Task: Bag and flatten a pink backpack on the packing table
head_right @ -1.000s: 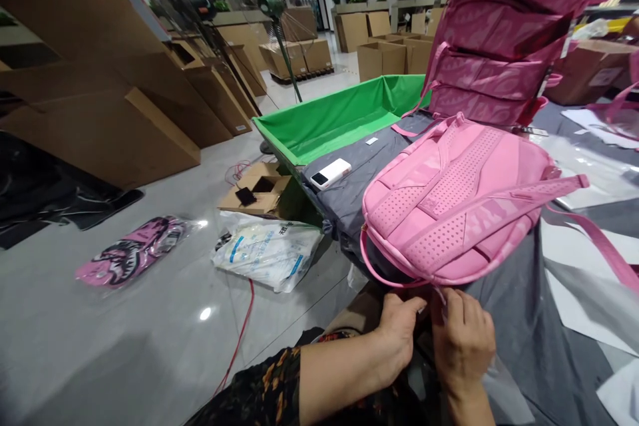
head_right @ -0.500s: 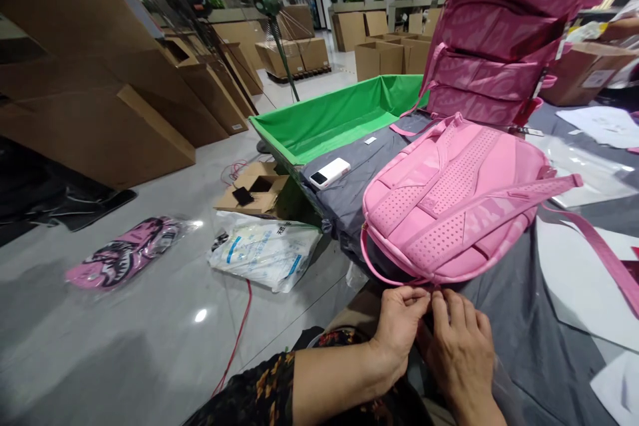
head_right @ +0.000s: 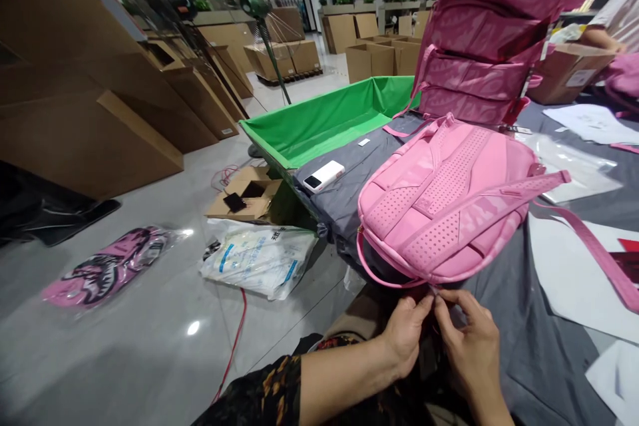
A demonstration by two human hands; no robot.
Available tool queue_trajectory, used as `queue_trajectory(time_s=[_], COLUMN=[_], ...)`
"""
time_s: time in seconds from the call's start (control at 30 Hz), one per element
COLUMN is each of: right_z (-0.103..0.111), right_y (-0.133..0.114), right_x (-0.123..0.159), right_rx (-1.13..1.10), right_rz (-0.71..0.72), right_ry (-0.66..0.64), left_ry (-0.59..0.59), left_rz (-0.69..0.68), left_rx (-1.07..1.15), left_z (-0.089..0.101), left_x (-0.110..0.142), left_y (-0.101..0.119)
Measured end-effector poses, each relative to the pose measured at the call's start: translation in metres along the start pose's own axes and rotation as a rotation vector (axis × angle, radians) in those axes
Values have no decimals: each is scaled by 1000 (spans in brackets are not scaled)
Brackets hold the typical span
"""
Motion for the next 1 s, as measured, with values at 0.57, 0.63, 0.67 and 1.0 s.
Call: queue_trajectory(time_s=[0.57,0.63,0.67,1.0], right_z=[-17,-10,-3,212], right_y=[22,25,25,121], right_x=[-12,-4,3,207], right_rx=[-293,-251,-225,243], right_rz=[-251,-280,-289,-930], right_ry=[-222,-76,0,701], left_ry=[-270,-226,-186,295], left_rz=[146,146,161,235], left_rx=[57,19,-3,-374], left_z=[-15,-11,-6,46], left_x=[-4,-4,-3,-21], left_y=[-1,-2,-4,2])
Point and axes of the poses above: each hand's wrist, its own x-axis away from the middle knuckle, its own z-axis out of the back of the hand, y = z × x, the point moved 7 cm from there along -x, towards the middle knuckle, and after that the axes turned 8 degrees about x, right-handed, at the moved point
